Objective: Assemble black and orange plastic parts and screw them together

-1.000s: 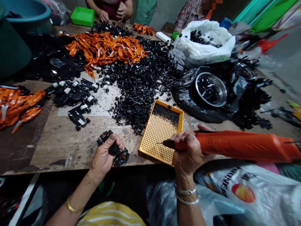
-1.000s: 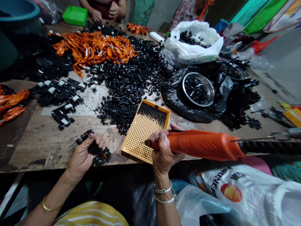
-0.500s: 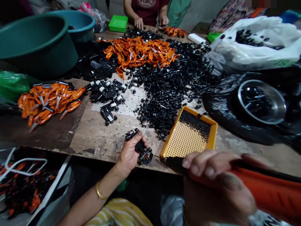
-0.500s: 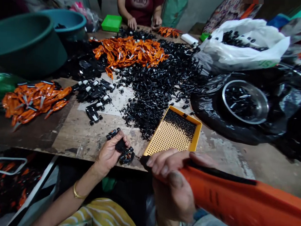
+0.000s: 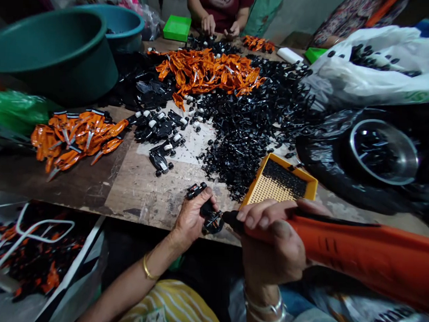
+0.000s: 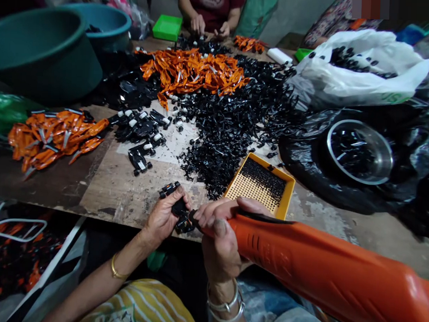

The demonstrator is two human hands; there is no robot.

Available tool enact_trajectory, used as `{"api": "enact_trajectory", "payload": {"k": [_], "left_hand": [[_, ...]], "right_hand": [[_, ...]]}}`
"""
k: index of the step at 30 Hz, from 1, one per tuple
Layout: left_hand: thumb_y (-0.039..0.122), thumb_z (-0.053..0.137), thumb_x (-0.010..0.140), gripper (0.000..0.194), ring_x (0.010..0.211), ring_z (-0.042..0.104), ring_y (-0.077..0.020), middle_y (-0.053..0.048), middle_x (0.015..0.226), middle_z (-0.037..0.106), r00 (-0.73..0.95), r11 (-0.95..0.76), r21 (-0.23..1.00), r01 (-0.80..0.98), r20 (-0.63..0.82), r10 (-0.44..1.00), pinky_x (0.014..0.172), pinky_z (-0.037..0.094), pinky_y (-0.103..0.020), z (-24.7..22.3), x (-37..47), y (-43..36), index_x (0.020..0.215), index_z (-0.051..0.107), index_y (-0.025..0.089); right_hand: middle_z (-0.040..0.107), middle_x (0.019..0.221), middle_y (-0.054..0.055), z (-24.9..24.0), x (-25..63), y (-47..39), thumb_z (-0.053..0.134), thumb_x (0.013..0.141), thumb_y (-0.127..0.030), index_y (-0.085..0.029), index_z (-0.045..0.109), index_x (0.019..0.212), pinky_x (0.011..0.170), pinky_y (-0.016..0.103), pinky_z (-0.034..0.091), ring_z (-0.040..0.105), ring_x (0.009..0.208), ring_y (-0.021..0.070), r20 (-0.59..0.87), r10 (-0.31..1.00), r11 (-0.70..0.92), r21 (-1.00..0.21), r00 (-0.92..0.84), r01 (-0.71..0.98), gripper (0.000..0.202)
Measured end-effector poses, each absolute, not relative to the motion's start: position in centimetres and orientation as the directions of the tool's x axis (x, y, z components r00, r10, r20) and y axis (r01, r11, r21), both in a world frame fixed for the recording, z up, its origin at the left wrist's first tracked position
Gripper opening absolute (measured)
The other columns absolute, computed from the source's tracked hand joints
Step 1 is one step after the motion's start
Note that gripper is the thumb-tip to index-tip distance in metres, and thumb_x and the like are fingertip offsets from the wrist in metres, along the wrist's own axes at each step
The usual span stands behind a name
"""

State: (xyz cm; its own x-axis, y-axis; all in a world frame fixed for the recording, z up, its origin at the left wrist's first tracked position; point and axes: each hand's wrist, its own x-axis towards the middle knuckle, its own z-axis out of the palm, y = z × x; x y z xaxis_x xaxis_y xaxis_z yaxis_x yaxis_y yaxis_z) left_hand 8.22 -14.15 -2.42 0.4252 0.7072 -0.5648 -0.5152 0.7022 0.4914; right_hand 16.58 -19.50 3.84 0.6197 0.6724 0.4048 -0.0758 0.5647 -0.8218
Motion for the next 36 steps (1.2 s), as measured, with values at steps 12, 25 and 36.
{"api": "enact_trajectory", "payload": {"k": [12, 25, 36], "left_hand": [[0.038, 0.083, 0.057, 0.035, 0.054, 0.052, -0.0096, 0.002, 0.059, 0.056, 0.408, 0.692, 0.506, -0.515, -0.565, 0.717, 0.057, 0.045, -0.024, -2.3, 8.4, -14.1, 0.064, 0.058, 0.013], [0.039, 0.081, 0.06, 0.035, 0.051, 0.052, -0.0091, 0.002, 0.056, 0.056, 0.421, 0.676, 0.568, -0.469, -0.529, 0.737, 0.053, 0.044, -0.022, -2.5, 8.2, -14.4, 0.062, 0.057, 0.013], [0.032, 0.067, 0.08, 0.026, 0.061, 0.05, -0.0106, 0.0, 0.062, 0.051, 0.659, 0.665, 0.553, -0.502, -0.253, 0.708, 0.064, 0.047, -0.023, -3.6, 6.1, -13.0, 0.063, 0.058, 0.014]], "right_hand": [[0.045, 0.056, -0.005, 3.1, 16.4, -19.3, 0.059, 0.086, -0.031, -0.022, 0.052, 0.065, 0.051, 0.027, 0.044, 0.046, 0.051, 0.0127, 0.387, 0.733, 0.498, -0.866, 0.56, -0.054, 0.024], [0.046, 0.057, -0.006, 2.8, 16.8, -19.9, 0.057, 0.084, -0.024, -0.022, 0.053, 0.078, 0.05, 0.027, 0.043, 0.047, 0.049, 0.0116, 0.43, 0.71, 0.568, -0.818, 0.558, -0.092, 0.008], [0.05, 0.059, -0.008, 4.5, 24.2, -23.2, 0.06, 0.076, -0.014, -0.021, 0.051, 0.1, 0.051, 0.028, 0.046, 0.048, 0.048, 0.011, 0.504, 0.199, 0.523, -0.78, 0.841, 0.344, 0.027]]}}
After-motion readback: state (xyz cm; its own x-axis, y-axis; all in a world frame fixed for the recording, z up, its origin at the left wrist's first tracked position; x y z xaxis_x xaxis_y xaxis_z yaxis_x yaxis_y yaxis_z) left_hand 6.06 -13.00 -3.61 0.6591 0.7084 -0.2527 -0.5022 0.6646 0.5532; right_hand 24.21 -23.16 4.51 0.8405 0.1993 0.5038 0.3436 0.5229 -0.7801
